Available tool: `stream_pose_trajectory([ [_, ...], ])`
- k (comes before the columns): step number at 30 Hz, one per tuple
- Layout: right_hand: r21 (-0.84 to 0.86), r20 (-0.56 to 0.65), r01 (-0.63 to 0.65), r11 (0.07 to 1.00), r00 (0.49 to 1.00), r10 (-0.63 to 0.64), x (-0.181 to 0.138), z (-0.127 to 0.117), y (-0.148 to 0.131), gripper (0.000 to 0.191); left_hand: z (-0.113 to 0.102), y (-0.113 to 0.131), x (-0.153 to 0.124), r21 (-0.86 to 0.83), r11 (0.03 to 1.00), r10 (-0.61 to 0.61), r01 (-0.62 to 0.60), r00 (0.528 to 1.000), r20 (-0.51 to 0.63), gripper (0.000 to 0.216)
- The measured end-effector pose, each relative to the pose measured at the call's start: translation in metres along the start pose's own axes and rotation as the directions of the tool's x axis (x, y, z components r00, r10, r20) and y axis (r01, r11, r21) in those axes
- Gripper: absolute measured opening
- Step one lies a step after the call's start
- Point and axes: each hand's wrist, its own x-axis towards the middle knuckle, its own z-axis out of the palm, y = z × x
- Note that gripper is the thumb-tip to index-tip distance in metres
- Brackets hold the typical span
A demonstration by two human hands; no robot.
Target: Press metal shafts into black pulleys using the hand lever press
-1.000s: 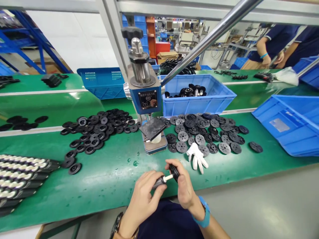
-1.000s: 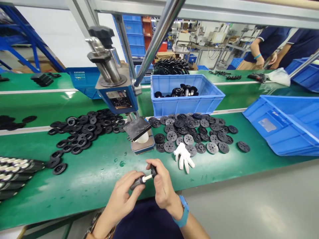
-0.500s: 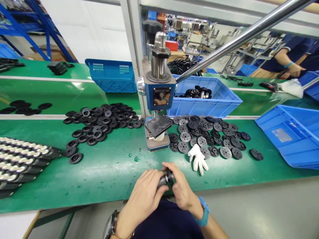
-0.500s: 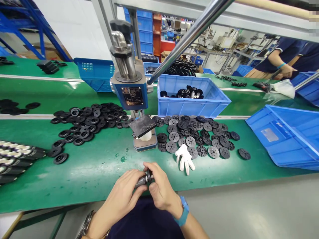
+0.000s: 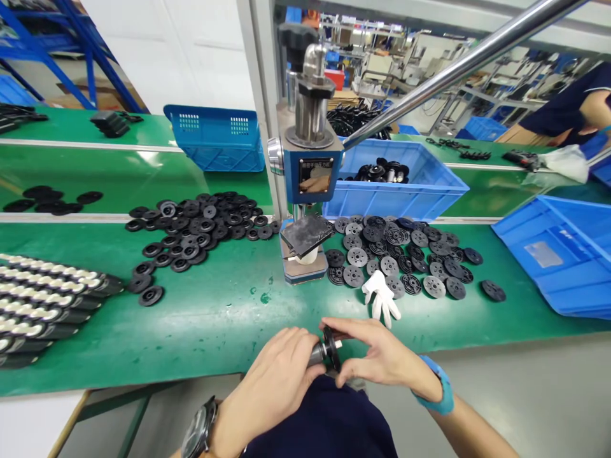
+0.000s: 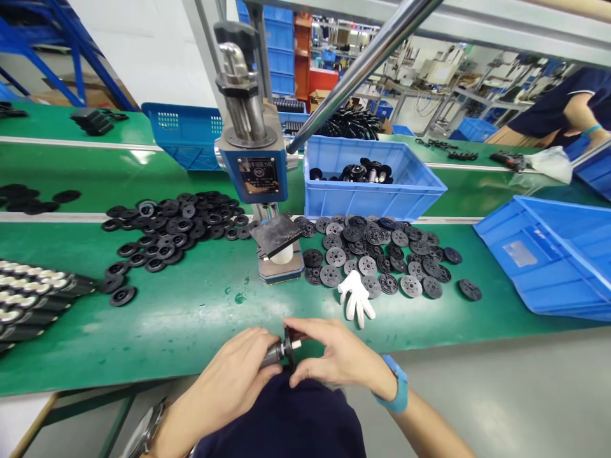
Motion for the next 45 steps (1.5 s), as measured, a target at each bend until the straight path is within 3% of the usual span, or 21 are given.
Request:
stream_pose_trajectory([
  [7, -0.164, 0.051, 0.265, 0.95, 0.964, -0.26, 0.001, -0.001, -0.01, 0.085, -0.001, -0.001, -0.001, -0.069, 0.997, -0.03, 0.034, 0.998, 0.056, 0.017],
  [15, -0.344, 0.164, 0.382, 0.858, 0.924, -0.346, 0.007, -0.009, -0.014, 0.093, 0.006, -0.011, -0.004, -0.161, 0.987, 0.008, -0.011, 1.0, -0.018, 0.017],
  [22, -0.458, 0.059, 0.3, 0.837, 0.95, -0.308, 0.019, -0.003, -0.019, 0.085, 0.003, -0.026, 0.007, -0.213, 0.977, -0.048, 0.004, 0.978, -0.203, 0.022],
  [26, -0.473, -0.062, 0.149, 0.868, 0.977, -0.202, 0.029, 0.011, -0.014, 0.08, 0.009, -0.036, 0.007, -0.373, 0.923, -0.171, 0.09, 0.967, -0.189, 0.019],
  [30, -0.492, -0.105, 0.005, 0.871, 0.992, -0.065, 0.035, 0.021, -0.004, 0.072, 0.029, -0.044, 0.0, -0.464, 0.852, -0.35, 0.241, 0.923, -0.162, 0.022],
  [32, -0.471, -0.112, -0.008, 0.882, 0.992, -0.051, 0.038, 0.024, 0.001, 0.062, 0.041, -0.048, -0.006, -0.534, 0.799, -0.429, 0.276, 0.884, -0.186, 0.023],
  [34, -0.436, -0.131, -0.008, 0.9, 0.99, -0.054, 0.044, 0.027, 0.003, 0.051, 0.051, -0.052, -0.013, -0.637, 0.718, -0.543, 0.279, 0.797, -0.263, 0.033],
  [35, -0.417, -0.138, -0.007, 0.909, 0.989, -0.056, 0.05, 0.03, 0.003, 0.046, 0.055, -0.054, -0.017, -0.689, 0.671, -0.615, 0.274, 0.725, -0.311, 0.041],
  [38, -0.425, -0.098, 0.02, 0.905, 0.993, -0.068, 0.084, 0.047, -0.001, 0.039, 0.062, -0.059, -0.028, -0.793, 0.552, -0.796, 0.257, 0.446, -0.409, 0.058],
  [40, -0.511, -0.05, 0.047, 0.859, 0.995, -0.084, 0.121, 0.064, -0.003, 0.043, 0.064, -0.063, -0.035, -0.823, 0.507, -0.848, 0.256, 0.319, -0.423, 0.063],
  [42, -0.603, -0.053, 0.036, 0.797, 0.995, -0.085, 0.166, 0.08, -0.003, 0.048, 0.065, -0.066, -0.042, -0.84, 0.482, -0.867, 0.249, 0.271, -0.417, 0.063],
  [45, -0.65, -0.189, -0.097, 0.754, 0.981, -0.038, 0.236, 0.095, 0.002, 0.045, 0.064, -0.07, -0.054, -0.853, 0.469, -0.871, 0.228, 0.281, -0.403, 0.06],
])
